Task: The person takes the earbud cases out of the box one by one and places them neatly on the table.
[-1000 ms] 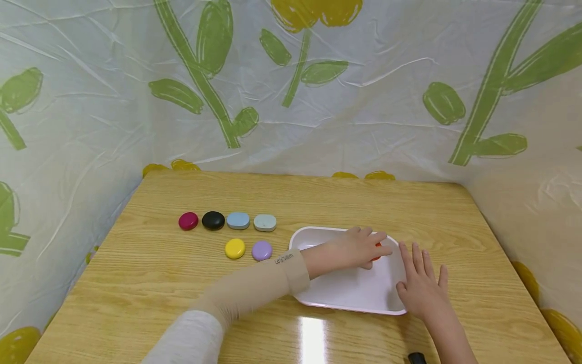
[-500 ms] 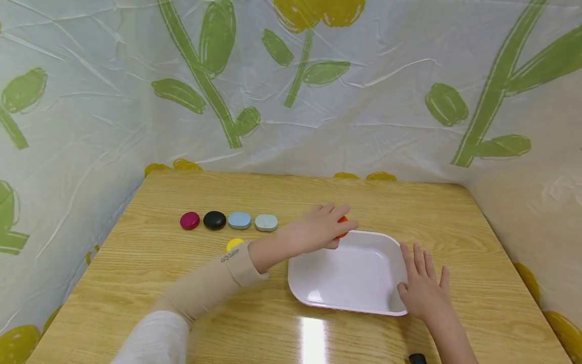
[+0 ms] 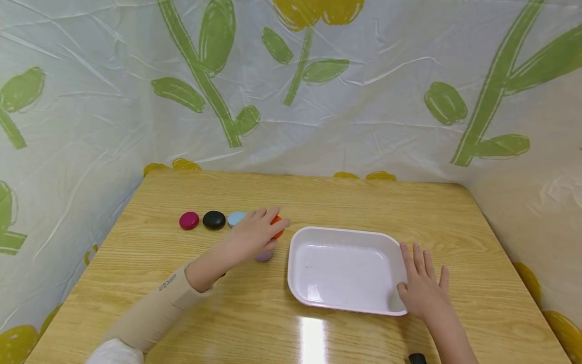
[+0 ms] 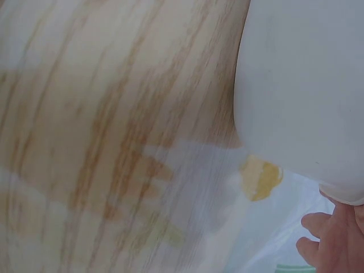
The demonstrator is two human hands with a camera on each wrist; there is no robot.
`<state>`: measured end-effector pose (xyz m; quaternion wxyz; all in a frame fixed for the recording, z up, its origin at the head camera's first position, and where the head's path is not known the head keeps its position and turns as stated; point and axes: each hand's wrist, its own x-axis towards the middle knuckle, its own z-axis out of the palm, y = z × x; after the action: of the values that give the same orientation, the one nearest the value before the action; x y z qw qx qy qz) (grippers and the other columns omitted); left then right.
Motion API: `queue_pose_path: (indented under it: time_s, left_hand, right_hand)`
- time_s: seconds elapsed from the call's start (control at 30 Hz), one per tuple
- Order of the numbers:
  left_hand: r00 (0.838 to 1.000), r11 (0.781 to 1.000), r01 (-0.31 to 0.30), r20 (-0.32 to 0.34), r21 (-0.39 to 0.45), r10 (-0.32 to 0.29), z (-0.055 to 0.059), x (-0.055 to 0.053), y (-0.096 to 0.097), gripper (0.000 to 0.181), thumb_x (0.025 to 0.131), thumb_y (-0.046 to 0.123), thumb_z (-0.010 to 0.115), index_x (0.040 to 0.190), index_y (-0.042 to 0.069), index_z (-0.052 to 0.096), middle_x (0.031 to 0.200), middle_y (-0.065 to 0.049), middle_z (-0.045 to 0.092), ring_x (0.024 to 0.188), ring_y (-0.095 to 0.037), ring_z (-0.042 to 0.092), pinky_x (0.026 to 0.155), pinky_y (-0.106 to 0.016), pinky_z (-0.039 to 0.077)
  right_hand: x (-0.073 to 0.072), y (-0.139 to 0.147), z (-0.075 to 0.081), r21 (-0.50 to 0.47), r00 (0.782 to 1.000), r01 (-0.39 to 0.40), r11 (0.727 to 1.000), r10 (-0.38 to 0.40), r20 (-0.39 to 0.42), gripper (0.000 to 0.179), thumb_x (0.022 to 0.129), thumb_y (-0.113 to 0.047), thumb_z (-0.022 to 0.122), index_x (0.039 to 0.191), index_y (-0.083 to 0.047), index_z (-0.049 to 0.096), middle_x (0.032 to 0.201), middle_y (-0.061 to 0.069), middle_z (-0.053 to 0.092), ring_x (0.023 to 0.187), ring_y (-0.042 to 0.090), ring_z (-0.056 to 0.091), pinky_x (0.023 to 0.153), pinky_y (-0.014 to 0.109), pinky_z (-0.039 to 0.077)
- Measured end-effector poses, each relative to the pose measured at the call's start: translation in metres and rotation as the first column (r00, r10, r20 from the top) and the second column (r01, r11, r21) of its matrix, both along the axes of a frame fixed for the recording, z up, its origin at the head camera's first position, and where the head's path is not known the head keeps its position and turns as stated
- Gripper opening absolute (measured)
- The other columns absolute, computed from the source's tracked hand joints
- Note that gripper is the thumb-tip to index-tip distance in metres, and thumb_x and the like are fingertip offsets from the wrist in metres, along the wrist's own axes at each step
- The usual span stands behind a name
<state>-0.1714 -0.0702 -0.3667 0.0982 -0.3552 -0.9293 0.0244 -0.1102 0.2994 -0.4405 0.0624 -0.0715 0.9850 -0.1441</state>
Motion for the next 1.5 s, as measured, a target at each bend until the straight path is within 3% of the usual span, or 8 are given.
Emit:
queue_pose_path:
  time_s: [0.2,0.43,0.57,0.83,1.2,1.5]
  left_hand:
    - [0.990,0.990,-0.139,0.036,0.009,0.139,-0.018,0.002,-0.042,0.034,0.084,0.026,0.064,0.114,0.019,0.050,0.116,-0.009,0.046,0.097,-0.028,0.052,0.078,-0.038,0.045]
    - [0.950,0.955,-0.297,0.097,-0.024,0.298,-0.036,0.003,-0.080,0.034,0.082,0.023,0.066,0.111,0.016,0.050,0.111,-0.012,0.046,0.089,-0.030,0.048,0.071,-0.038,0.041]
    - [0.935,0.940,-0.336,0.101,-0.067,0.341,-0.046,0.006,-0.096,0.038,0.082,0.026,0.067,0.116,0.016,0.052,0.113,-0.013,0.046,0.090,-0.031,0.049,0.072,-0.040,0.044]
    - [0.924,0.928,-0.348,0.120,-0.133,0.363,-0.065,0.008,-0.117,0.046,0.082,0.029,0.067,0.123,0.016,0.052,0.116,-0.016,0.047,0.090,-0.033,0.053,0.071,-0.040,0.045]
    - [0.944,0.950,-0.299,0.119,-0.089,0.308,-0.088,0.006,-0.125,0.038,0.083,0.027,0.065,0.115,0.012,0.051,0.106,-0.015,0.045,0.085,-0.033,0.053,0.070,-0.042,0.046]
    - [0.939,0.955,-0.294,0.171,-0.048,0.298,-0.101,0.003,-0.131,0.037,0.086,0.029,0.062,0.118,0.013,0.049,0.110,-0.016,0.042,0.092,-0.035,0.052,0.076,-0.047,0.045]
  right_hand:
    - [0.001,0.000,0.001,-0.003,1.000,0.003,1.000,-0.003,0.007,0.082,0.087,-0.012,0.044,0.146,-0.015,-0.013,0.148,0.021,-0.017,0.132,0.040,-0.020,0.093,0.062,-0.023]
    - [0.001,0.001,-0.001,-0.012,1.000,-0.001,1.000,0.001,-0.001,0.083,0.087,-0.012,0.044,0.145,-0.017,-0.015,0.148,0.023,-0.015,0.132,0.040,-0.020,0.092,0.061,-0.025]
    - [0.001,0.000,-0.001,-0.009,1.000,0.000,1.000,0.000,-0.002,0.083,0.087,-0.013,0.044,0.145,-0.017,-0.014,0.148,0.022,-0.017,0.132,0.040,-0.019,0.093,0.062,-0.023]
    - [0.000,0.000,0.000,-0.014,1.000,0.001,1.000,-0.001,-0.007,0.083,0.086,-0.012,0.044,0.146,-0.016,-0.013,0.148,0.022,-0.016,0.133,0.039,-0.020,0.093,0.062,-0.024]
    - [-0.001,0.000,-0.002,-0.017,1.000,-0.003,1.000,0.003,-0.004,0.082,0.086,-0.013,0.044,0.146,-0.016,-0.012,0.148,0.021,-0.015,0.133,0.040,-0.019,0.093,0.062,-0.024]
    - [-0.001,0.000,-0.002,-0.013,1.000,-0.006,1.000,0.006,-0.004,0.082,0.086,-0.013,0.044,0.146,-0.016,-0.013,0.148,0.021,-0.016,0.132,0.040,-0.019,0.093,0.063,-0.023]
